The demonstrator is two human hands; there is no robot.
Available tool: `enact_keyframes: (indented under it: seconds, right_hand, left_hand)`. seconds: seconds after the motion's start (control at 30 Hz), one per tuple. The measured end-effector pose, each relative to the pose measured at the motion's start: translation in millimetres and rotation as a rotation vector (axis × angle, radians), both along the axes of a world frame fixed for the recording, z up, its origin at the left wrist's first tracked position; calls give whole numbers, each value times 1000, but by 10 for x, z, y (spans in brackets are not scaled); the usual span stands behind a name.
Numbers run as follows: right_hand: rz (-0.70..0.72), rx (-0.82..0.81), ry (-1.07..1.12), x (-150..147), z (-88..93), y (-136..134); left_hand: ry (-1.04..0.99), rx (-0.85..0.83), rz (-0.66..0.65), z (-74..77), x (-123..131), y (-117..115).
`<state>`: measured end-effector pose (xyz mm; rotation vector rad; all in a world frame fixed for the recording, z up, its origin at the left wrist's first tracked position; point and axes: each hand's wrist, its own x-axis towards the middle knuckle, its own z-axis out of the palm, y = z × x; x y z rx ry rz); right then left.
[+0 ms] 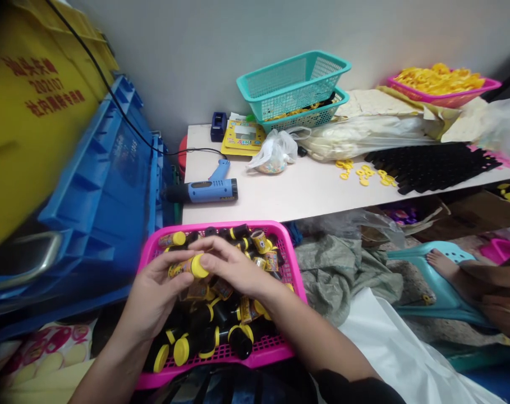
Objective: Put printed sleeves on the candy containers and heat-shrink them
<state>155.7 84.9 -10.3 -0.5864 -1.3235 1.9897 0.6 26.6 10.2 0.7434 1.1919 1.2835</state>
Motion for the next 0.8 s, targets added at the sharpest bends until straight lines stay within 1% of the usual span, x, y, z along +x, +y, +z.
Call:
enact_keyframes:
  seconds: [0.03, 0.1, 0.13, 0.2, 0.23, 0.27, 0.37, 0.4, 0.43, 0.5, 0.53, 0.57, 0.6, 0.63, 0.7, 0.73, 0.77, 0.8]
  right_hand:
    - [41, -61, 33, -16, -36, 2]
    - [71, -111, 76, -33, -96, 11]
    - [60, -103, 85, -29, -111, 17]
    - [35, -34, 68, 6, -98, 25]
    - [23, 32, 38, 34, -72, 22]
    - [4, 131, -14, 65, -36, 11]
    - [-102, 535, -240, 183, 88, -83]
    - [-147, 648, -307, 239, 126, -133]
    - [-179, 727, -359, 312, 161, -187]
    - [-217, 777, -449, 521, 233, -287]
    - [-216, 773, -516, 652, 270, -317]
    - [-194, 767, -603, 787, 306, -325]
    - [-152, 765, -705, 912, 338, -305]
    - [-94, 772, -806, 1011, 360, -254]
    - [10, 831, -950, 1083, 359, -67]
    - [24, 877, -989, 1047, 331, 61]
    - [4, 935, -1011, 969, 287, 200]
    - [-61, 1006, -1051, 860, 232, 340]
  left_hand:
    - [7, -6, -11, -14, 7, -7]
    - [56, -12, -30, -42, 19, -22]
    - [85, -9, -42, -54, 24, -30]
    - [130, 15, -58, -69, 34, -46]
    - [138, 31, -69, -73, 41, -55]
    - [141, 49, -77, -74, 50, -66]
    - [168, 74, -101, -66, 89, -110]
    - [186, 71, -128, -61, 100, -128]
    - [205, 66, -173, -55, 106, -145]
    - [247, 83, -294, -36, 90, -171]
    - [276, 106, -340, -22, 65, -176]
    - [316, 132, -356, -5, 30, -173]
    - [364, 152, -339, 15, -12, -163]
    - [408, 162, -292, 37, -56, -145]
    - [454, 140, -183, 81, -134, -91]
    - [466, 124, -147, 99, -160, -56]
    - [491, 120, -132, 112, -174, -18]
    - [546, 138, -135, 118, -177, 22]
